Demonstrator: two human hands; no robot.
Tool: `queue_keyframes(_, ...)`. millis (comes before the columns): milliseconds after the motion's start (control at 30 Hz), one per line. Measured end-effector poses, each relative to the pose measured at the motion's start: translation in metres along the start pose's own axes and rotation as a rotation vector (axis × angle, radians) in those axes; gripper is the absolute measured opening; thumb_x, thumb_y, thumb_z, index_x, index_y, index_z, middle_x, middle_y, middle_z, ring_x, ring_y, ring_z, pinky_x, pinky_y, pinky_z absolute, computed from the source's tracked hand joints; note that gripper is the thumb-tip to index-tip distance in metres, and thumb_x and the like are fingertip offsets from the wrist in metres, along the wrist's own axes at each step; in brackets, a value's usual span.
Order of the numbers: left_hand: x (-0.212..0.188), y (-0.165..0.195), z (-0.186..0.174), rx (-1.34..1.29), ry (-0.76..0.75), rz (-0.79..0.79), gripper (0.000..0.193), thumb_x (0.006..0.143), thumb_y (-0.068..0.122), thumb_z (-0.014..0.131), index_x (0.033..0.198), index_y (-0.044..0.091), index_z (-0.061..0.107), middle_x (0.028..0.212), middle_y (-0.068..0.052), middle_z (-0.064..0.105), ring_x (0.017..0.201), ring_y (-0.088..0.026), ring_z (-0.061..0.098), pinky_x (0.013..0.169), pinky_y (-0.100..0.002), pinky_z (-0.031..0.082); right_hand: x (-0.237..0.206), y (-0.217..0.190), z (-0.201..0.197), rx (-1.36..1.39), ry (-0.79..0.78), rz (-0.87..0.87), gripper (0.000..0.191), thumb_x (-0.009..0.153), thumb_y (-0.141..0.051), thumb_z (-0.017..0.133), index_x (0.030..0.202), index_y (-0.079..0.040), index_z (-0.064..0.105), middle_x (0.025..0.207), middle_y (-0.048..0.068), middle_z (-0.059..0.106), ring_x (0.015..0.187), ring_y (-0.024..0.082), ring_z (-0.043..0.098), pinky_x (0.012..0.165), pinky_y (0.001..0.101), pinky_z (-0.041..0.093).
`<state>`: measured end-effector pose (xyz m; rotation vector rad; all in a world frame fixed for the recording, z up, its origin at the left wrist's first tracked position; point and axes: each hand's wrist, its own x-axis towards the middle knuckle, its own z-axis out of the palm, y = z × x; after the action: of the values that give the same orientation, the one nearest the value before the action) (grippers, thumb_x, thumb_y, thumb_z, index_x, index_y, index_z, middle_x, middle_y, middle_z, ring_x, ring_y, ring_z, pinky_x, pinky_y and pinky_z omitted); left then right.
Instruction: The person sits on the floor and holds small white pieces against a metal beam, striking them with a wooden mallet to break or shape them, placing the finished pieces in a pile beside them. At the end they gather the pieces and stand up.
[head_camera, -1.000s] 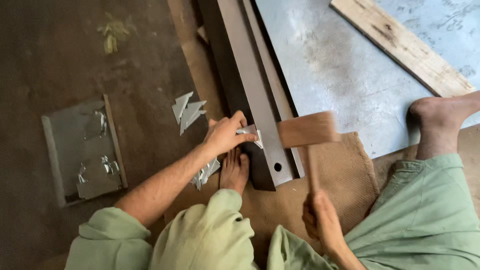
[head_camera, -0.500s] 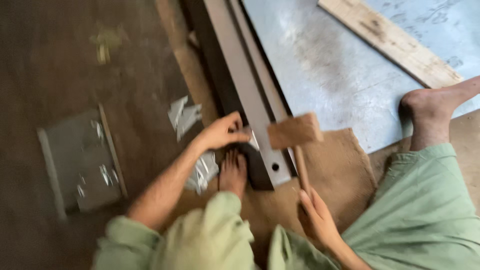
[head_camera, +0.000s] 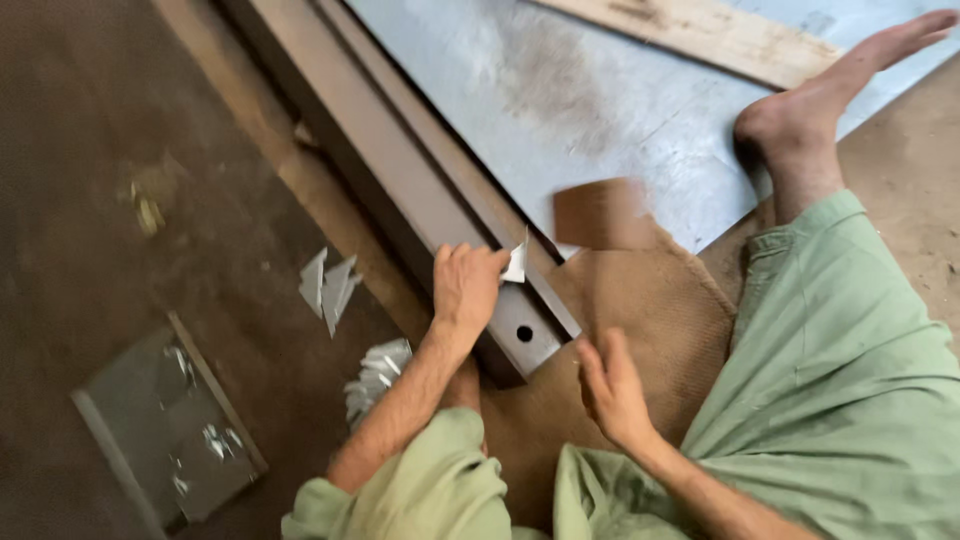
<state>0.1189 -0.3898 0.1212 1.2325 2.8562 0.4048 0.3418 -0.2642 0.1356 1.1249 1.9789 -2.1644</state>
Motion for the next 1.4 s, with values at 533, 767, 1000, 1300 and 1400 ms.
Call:
queue_keyframes(533,-0.017,0.009,-0.049,-0.748,-0.023,0.087,0.017,0.077,0.018,0.077,0.091,0.011,0.071,0.097,-0.007,0.076,0.101,-0.026,0.069,0.090,-0.040,0.054,0.001,-0.037,-0.013,-0.074,-0.046,0.101,0.027,0.096,-0.026,0.069,0.102,-0.010,0.049,0.072,0.000,0.052,0.036,0.010,0.041,0.031,0.0282,0.030)
queue_keyframes(767,-0.065,0.022,-0.064,-1.334,-0.505,-0.494,0.025,0.091,0.023,0.068,0.108,0.006,0.064,0.090,-0.004,0.077,0.078,-0.012,0.075,0.067,-0.031,0.060,0.002,-0.061,0.039,0.122,-0.053,-0.057,0.039,0.086,-0.016,0.080,0.111,-0.007,0.052,0.080,0.002,0.060,0.038,0.007,0.044,0.030,0.0256,0.032)
queue_keyframes(1000,-0.094,-0.041,-0.030,-1.368,-0.249,-0.572,0.019,0.103,0.017,0.057,0.104,0.000,0.066,0.089,-0.005,0.076,0.074,-0.012,0.070,0.065,-0.029,0.058,-0.007,-0.017,0.054,0.015,-0.055,0.092,0.033,0.092,-0.022,0.072,0.120,-0.014,0.056,0.059,0.002,0.044,0.036,0.005,0.034,0.032,0.0240,0.022)
queue_keyframes(1300,-0.074,-0.086,-0.022,-1.270,-0.281,-0.651,0.019,0.100,0.019,0.060,0.100,0.001,0.066,0.090,-0.008,0.079,0.070,-0.012,0.073,0.057,-0.027,0.056,-0.019,0.025,0.009,-0.491,-0.135,0.159,0.028,0.097,-0.026,0.070,0.089,-0.005,0.055,0.059,-0.001,0.041,0.045,0.007,0.037,0.038,0.0258,0.030)
queue_keyframes(1400,-0.073,-0.085,-0.026,-1.270,-0.295,-0.652,0.019,0.100,0.020,0.060,0.101,0.002,0.067,0.089,-0.007,0.079,0.068,-0.012,0.072,0.055,-0.027,0.056,-0.029,0.011,0.002,-0.314,-0.143,0.146,0.024,0.096,-0.022,0.068,0.091,-0.005,0.052,0.058,-0.002,0.041,0.042,0.007,0.035,0.036,0.0272,0.026)
